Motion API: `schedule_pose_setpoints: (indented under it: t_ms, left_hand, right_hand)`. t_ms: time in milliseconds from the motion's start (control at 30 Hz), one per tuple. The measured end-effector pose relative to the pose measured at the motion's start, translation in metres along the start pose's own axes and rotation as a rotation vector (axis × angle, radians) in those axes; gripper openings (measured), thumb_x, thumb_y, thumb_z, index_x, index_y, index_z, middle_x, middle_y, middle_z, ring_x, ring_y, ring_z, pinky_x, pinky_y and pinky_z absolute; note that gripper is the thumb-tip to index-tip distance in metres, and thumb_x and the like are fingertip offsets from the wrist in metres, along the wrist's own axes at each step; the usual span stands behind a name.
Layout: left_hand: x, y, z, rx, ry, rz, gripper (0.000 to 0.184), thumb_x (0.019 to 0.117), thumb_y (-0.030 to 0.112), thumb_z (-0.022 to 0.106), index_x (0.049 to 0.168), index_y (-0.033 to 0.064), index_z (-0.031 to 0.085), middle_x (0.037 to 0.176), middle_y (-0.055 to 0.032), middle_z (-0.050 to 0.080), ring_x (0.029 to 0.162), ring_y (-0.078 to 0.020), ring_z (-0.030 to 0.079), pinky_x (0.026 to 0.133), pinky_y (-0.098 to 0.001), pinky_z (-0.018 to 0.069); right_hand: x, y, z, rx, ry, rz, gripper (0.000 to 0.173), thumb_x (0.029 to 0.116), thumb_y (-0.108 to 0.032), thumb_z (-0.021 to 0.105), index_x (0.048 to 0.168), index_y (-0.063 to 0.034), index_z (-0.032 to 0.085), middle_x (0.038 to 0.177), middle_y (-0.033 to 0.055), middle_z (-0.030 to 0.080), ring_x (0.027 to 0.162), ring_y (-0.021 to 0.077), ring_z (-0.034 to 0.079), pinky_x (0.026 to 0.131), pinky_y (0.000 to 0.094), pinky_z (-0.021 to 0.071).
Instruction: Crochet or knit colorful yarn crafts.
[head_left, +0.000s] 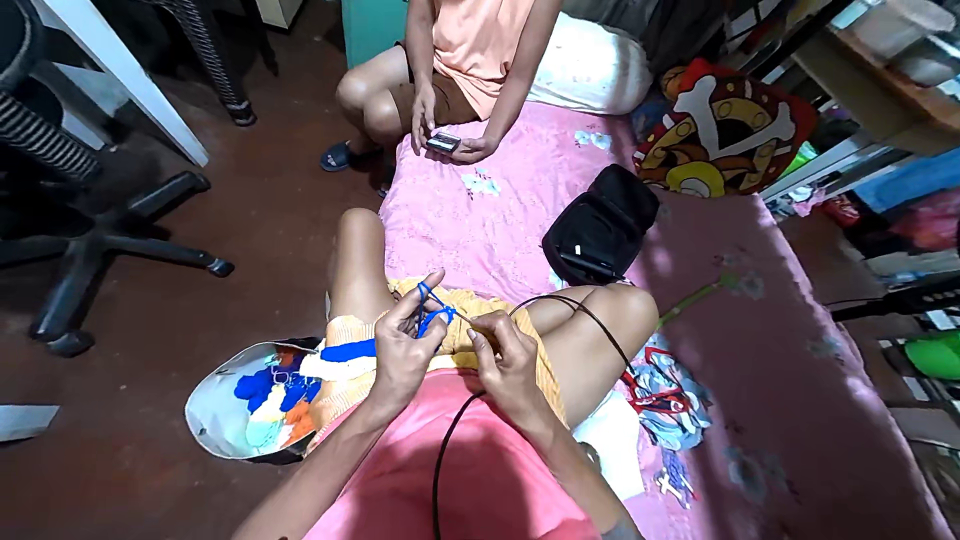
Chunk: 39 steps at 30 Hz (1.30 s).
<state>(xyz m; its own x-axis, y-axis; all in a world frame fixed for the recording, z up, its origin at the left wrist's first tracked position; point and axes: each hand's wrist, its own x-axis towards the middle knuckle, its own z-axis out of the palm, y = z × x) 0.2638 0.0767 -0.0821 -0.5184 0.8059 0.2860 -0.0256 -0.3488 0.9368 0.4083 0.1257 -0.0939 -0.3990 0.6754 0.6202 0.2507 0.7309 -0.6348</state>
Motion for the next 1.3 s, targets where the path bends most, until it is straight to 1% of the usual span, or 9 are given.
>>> schedule_pose_setpoints:
  t_ms: [267, 433, 533, 800, 1033, 1100, 1167, 1233, 1300]
  left_hand:
    - [0.010, 0.008, -0.017, 0.174, -0.148, 0.023, 0.043, 0.0836, 0.000, 0.060, 0.126, -0.0015, 0.068, 0.097, 0.0012, 0.073, 0.081, 0.0021, 0.066, 0.076, -0.0155, 0.0560]
    - [0.016, 0.005, -0.029, 0.300, -0.257, 0.134, 0.038, 0.0861, 0.004, 0.060, 0.122, 0.0021, 0.072, 0.101, -0.0021, 0.074, 0.084, 0.0020, 0.066, 0.078, -0.0162, 0.0553]
    - [0.015, 0.008, -0.028, 0.176, -0.234, -0.034, 0.040, 0.0847, 0.001, 0.062, 0.124, 0.0027, 0.070, 0.103, 0.0028, 0.074, 0.082, 0.0035, 0.066, 0.075, -0.0150, 0.0560]
    - [0.018, 0.011, -0.027, -0.067, -0.213, -0.320, 0.047, 0.0843, -0.002, 0.062, 0.130, 0.0049, 0.067, 0.081, 0.0045, 0.069, 0.068, -0.0034, 0.064, 0.065, -0.0185, 0.0557]
    - [0.014, 0.007, -0.022, -0.228, -0.232, -0.368, 0.051, 0.0852, -0.002, 0.060, 0.135, 0.0055, 0.062, 0.078, 0.0040, 0.066, 0.067, -0.0047, 0.064, 0.065, -0.0198, 0.0560]
    - [0.012, 0.007, -0.019, -0.251, -0.224, -0.370, 0.052, 0.0847, -0.002, 0.061, 0.136, 0.0060, 0.063, 0.078, 0.0038, 0.067, 0.067, -0.0051, 0.064, 0.065, -0.0203, 0.0564]
    - [0.011, 0.005, -0.016, -0.257, -0.221, -0.364, 0.053, 0.0846, -0.002, 0.060, 0.137, 0.0060, 0.062, 0.078, 0.0036, 0.066, 0.067, -0.0056, 0.064, 0.065, -0.0209, 0.0564]
    - [0.009, 0.005, -0.013, -0.267, -0.207, -0.376, 0.054, 0.0844, -0.003, 0.060, 0.137, 0.0058, 0.061, 0.080, 0.0028, 0.065, 0.067, -0.0070, 0.064, 0.065, -0.0226, 0.0577]
    - [0.007, 0.002, -0.011, -0.285, -0.201, -0.385, 0.054, 0.0848, -0.004, 0.059, 0.138, 0.0036, 0.060, 0.086, -0.0003, 0.069, 0.071, -0.0095, 0.068, 0.068, -0.0249, 0.0598]
  right_hand:
    - [0.002, -0.002, -0.005, -0.169, -0.015, -0.147, 0.013, 0.0895, -0.001, 0.060, 0.092, 0.0015, 0.072, 0.086, 0.0114, 0.071, 0.074, 0.0149, 0.068, 0.065, 0.0249, 0.0575]
    - [0.005, -0.008, -0.015, 0.508, -0.192, 0.412, 0.014, 0.0882, 0.006, 0.063, 0.101, 0.0046, 0.066, 0.096, 0.0044, 0.070, 0.083, 0.0027, 0.066, 0.077, 0.0192, 0.0565]
    - [0.001, -0.006, -0.012, 0.444, -0.178, 0.374, 0.013, 0.0892, 0.005, 0.063, 0.101, 0.0061, 0.067, 0.096, 0.0076, 0.071, 0.083, 0.0045, 0.067, 0.076, 0.0198, 0.0576]
    - [-0.003, 0.004, -0.009, 0.116, -0.095, 0.024, 0.010, 0.0893, 0.001, 0.062, 0.094, 0.0046, 0.070, 0.091, 0.0115, 0.071, 0.082, 0.0075, 0.068, 0.072, 0.0185, 0.0570]
    - [-0.002, 0.001, -0.010, 0.593, -0.126, 0.328, 0.014, 0.0857, 0.008, 0.063, 0.099, 0.0043, 0.067, 0.096, 0.0039, 0.070, 0.088, 0.0032, 0.066, 0.081, 0.0197, 0.0572]
    - [0.000, 0.000, -0.012, 0.786, -0.184, 0.456, 0.023, 0.0872, 0.007, 0.062, 0.109, 0.0021, 0.064, 0.099, 0.0014, 0.068, 0.081, 0.0009, 0.062, 0.073, 0.0174, 0.0533]
    - [0.002, 0.000, -0.011, 0.919, -0.231, 0.552, 0.038, 0.0892, 0.005, 0.061, 0.127, 0.0051, 0.057, 0.091, 0.0012, 0.065, 0.063, -0.0010, 0.051, 0.054, 0.0151, 0.0412]
    - [0.005, 0.000, -0.011, 1.013, -0.271, 0.611, 0.048, 0.0918, 0.003, 0.058, 0.139, 0.0059, 0.052, 0.086, -0.0001, 0.063, 0.058, -0.0017, 0.046, 0.050, 0.0148, 0.0373]
    - [0.006, -0.001, -0.009, 1.074, -0.280, 0.644, 0.044, 0.0944, 0.000, 0.058, 0.138, 0.0042, 0.056, 0.096, 0.0036, 0.069, 0.058, -0.0027, 0.048, 0.050, 0.0142, 0.0380]
